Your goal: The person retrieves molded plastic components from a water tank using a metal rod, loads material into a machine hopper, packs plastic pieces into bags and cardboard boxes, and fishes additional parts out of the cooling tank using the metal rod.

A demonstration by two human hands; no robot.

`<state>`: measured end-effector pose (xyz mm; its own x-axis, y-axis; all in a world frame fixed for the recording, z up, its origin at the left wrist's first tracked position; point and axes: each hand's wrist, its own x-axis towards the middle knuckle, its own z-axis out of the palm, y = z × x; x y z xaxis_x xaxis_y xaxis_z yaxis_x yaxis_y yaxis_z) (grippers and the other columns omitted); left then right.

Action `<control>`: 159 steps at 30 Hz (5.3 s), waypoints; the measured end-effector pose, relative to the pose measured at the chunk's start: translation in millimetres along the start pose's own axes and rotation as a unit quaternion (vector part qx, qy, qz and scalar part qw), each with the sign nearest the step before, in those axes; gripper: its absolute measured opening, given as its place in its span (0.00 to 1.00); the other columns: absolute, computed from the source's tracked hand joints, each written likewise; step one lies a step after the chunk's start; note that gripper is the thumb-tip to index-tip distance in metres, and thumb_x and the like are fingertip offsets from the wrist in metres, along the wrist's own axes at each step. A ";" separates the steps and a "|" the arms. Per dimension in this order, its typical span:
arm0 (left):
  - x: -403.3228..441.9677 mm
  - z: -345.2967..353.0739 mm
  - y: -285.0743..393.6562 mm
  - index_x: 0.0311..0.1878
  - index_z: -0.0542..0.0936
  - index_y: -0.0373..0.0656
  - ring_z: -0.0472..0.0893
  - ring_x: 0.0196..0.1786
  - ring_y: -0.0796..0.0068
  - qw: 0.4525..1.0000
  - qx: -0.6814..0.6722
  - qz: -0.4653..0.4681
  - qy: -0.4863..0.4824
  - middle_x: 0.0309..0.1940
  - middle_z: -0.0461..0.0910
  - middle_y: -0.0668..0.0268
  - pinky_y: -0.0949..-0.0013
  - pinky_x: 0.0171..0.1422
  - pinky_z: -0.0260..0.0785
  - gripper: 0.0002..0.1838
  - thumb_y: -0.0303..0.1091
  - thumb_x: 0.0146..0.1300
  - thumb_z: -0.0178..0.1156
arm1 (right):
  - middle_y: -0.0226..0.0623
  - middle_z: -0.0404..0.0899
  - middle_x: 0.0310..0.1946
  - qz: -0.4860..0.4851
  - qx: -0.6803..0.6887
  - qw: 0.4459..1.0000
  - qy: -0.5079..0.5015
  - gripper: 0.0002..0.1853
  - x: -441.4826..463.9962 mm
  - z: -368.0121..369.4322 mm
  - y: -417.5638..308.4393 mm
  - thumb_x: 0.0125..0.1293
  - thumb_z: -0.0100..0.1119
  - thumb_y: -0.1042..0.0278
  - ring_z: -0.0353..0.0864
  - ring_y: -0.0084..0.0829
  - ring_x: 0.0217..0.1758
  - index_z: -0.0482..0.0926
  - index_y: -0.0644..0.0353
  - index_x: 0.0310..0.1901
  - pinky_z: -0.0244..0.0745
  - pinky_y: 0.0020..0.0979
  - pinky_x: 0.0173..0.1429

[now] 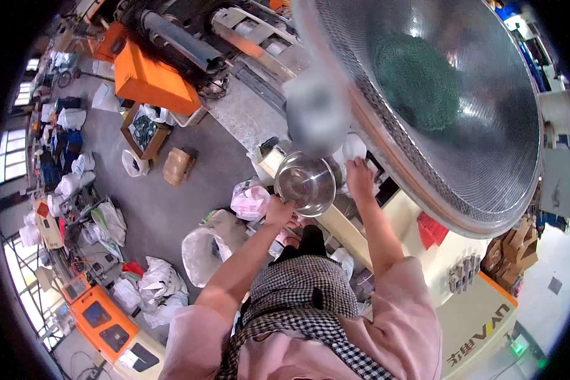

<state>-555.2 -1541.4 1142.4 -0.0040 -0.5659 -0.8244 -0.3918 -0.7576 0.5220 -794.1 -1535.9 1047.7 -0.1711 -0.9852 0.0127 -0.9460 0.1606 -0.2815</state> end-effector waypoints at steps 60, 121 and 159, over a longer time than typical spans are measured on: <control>-261.8 -9.0 -408.0 0.39 0.77 0.34 0.79 0.21 0.72 0.825 -0.426 -0.282 0.241 0.21 0.79 0.61 0.71 0.25 0.73 0.15 0.38 0.58 0.56 | 0.59 0.63 0.53 -0.076 -0.203 0.933 -0.289 0.52 -28.5 60.9 -164.5 0.48 0.59 0.37 0.68 0.52 0.53 0.51 0.77 0.60 0.66 0.43 0.56; -147.1 201.9 -751.1 0.35 0.77 0.35 0.78 0.20 0.64 0.549 -0.703 -0.346 0.291 0.22 0.77 0.56 0.63 0.21 0.72 0.09 0.32 0.58 0.56 | 0.45 0.74 0.50 -0.423 -0.199 0.724 -0.507 0.27 -115.4 418.1 -289.6 0.53 0.59 0.54 0.71 0.45 0.54 0.72 0.65 0.51 0.65 0.37 0.58; 126.5 168.6 -1487.9 0.41 0.73 0.35 0.80 0.27 0.66 0.350 -0.774 -0.141 0.508 0.27 0.78 0.54 0.65 0.30 0.74 0.13 0.36 0.62 0.54 | 0.52 0.67 0.50 -0.797 -0.193 0.534 -0.206 0.25 -748.4 1081.1 -511.5 0.51 0.59 0.71 0.72 0.46 0.50 0.66 0.67 0.52 0.69 0.40 0.51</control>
<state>-127.8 -430.8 224.6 0.4710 0.3759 -0.7980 0.7268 0.3472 0.5926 115.4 -945.8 144.8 0.9362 0.1943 -0.2928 0.2007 -0.9796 -0.0082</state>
